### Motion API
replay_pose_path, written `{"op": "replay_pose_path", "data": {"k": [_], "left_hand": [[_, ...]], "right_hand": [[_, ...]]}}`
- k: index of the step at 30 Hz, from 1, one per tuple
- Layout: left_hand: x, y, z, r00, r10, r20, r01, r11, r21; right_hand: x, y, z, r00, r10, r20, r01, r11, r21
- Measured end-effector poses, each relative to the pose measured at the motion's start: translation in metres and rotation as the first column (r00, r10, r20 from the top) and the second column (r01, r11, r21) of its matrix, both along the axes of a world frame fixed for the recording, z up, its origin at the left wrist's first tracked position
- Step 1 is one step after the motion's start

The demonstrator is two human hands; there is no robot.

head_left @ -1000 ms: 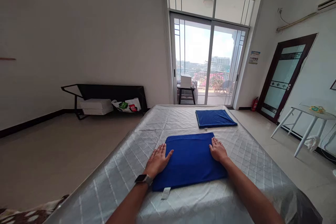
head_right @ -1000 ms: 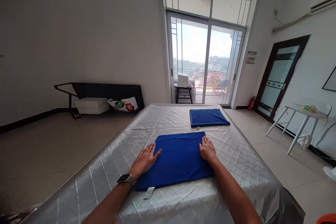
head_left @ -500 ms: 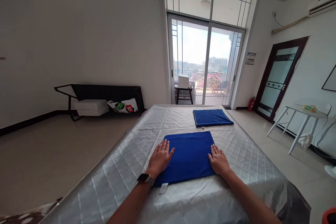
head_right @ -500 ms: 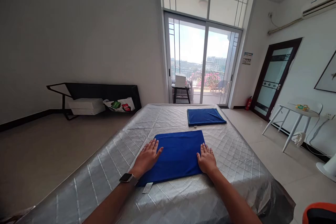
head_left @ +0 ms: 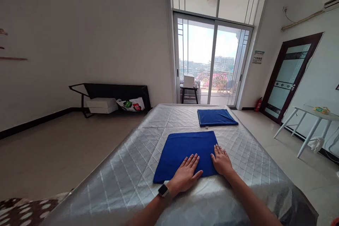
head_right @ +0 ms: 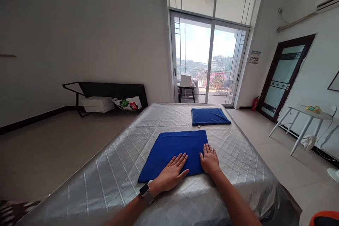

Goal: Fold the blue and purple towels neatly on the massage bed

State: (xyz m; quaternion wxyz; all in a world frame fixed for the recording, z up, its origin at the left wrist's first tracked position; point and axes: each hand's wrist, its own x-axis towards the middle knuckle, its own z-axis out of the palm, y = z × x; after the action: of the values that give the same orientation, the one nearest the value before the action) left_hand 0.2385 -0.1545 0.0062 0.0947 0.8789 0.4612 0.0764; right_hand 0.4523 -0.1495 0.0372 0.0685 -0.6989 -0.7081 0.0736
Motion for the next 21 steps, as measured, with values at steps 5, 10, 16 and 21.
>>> {"op": "replay_pose_path", "data": {"k": [5, 10, 16, 21], "left_hand": [[-0.067, -0.033, -0.011, 1.0, -0.019, -0.015, 0.018, 0.999, -0.042], [-0.1, -0.051, 0.003, 0.996, 0.075, 0.046, -0.077, 0.996, 0.049], [-0.108, -0.054, 0.04, 0.965, 0.242, 0.103, -0.243, 0.97, 0.0], [-0.111, -0.056, 0.04, 0.954, 0.256, 0.155, -0.252, 0.967, -0.046]], "right_hand": [[-0.001, -0.001, 0.004, 1.0, -0.008, -0.017, 0.008, 1.0, 0.001], [-0.003, -0.008, 0.013, 0.999, 0.0, 0.033, -0.002, 0.999, 0.037], [-0.003, -0.029, 0.009, 0.997, 0.073, 0.035, -0.073, 0.997, 0.024], [-0.001, -0.036, 0.002, 0.997, 0.08, 0.002, -0.08, 0.997, 0.003]]}}
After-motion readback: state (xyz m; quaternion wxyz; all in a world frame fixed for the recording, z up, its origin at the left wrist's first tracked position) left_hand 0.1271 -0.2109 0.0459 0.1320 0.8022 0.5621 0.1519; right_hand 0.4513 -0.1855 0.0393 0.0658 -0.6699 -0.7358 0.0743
